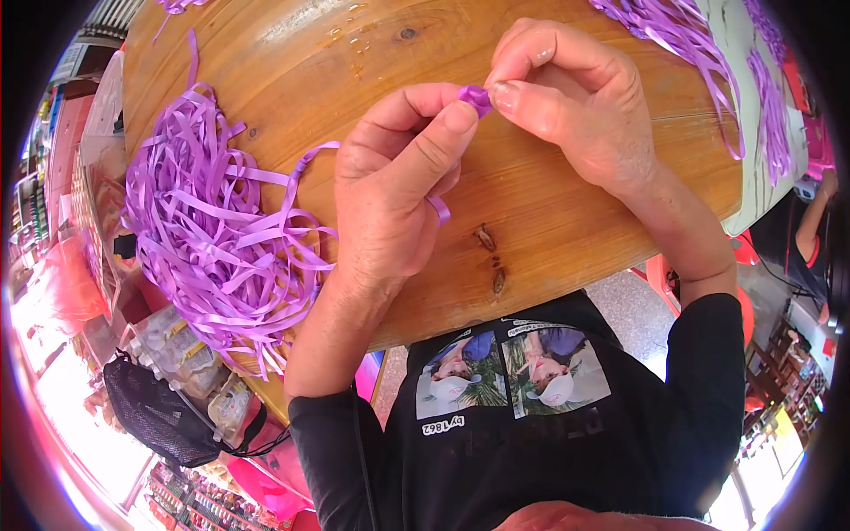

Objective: The person picks up a purple ribbon from a pile on the table and ties a knot at one end by hand. They repeat this process with several more ribbons, occasionally dipping their fingers in a cup of water to help with the tying.

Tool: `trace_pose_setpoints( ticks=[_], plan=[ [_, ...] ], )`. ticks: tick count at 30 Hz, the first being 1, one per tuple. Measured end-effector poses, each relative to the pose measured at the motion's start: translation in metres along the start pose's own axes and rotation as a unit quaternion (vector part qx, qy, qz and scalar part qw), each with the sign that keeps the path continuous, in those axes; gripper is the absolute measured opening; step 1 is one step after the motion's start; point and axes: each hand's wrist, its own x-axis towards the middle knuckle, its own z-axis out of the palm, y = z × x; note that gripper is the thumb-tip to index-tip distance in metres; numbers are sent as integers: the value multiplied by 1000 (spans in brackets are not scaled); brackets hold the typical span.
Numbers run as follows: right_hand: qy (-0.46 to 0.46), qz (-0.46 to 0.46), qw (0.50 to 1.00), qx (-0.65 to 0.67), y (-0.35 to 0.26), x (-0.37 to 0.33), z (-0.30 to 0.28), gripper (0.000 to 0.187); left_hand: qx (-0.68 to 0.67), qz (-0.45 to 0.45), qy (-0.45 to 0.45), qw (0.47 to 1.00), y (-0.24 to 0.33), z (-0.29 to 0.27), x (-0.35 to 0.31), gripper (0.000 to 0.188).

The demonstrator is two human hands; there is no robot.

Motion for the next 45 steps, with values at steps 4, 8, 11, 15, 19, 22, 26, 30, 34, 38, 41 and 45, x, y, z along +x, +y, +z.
trace_pose_setpoints(
  ticks=[4,8,11,15,19,22,26,30,34,38,41,45],
  plan=[
    [3,41,999,36,0,-1,0,6,-21,9,-11,1000,-2,-1,-1,10],
    [-15,33,999,25,2,2,-1,8,-21,31,6,999,-3,0,0,11],
    [7,-68,995,-76,10,4,-2,9,-21,35,11,999,-3,-3,2,12],
    [-37,-153,967,-199,1,6,-6,15,-52,32,-8,998,-3,-5,2,12],
    [-52,-208,942,-258,-4,7,-5,16,32,23,13,999,0,-2,0,14],
    [-58,-229,928,-288,-3,8,-7,17,73,31,22,997,2,-1,-1,15],
    [-58,-175,945,-270,-6,7,-10,9,39,27,1,999,2,-5,-1,13],
    [-16,-23,996,-86,-7,4,-9,7,68,41,-5,997,5,2,-2,14],
    [42,88,995,33,-4,4,-7,7,68,41,-8,997,4,2,-1,16],
    [59,107,984,131,-3,8,-13,8,47,28,10,998,2,-7,2,14],
    [76,93,992,26,-3,10,-12,9,53,31,35,997,2,-5,2,12],
    [65,104,992,16,-6,9,-13,10,51,39,29,997,5,-6,3,11]
  ],
)
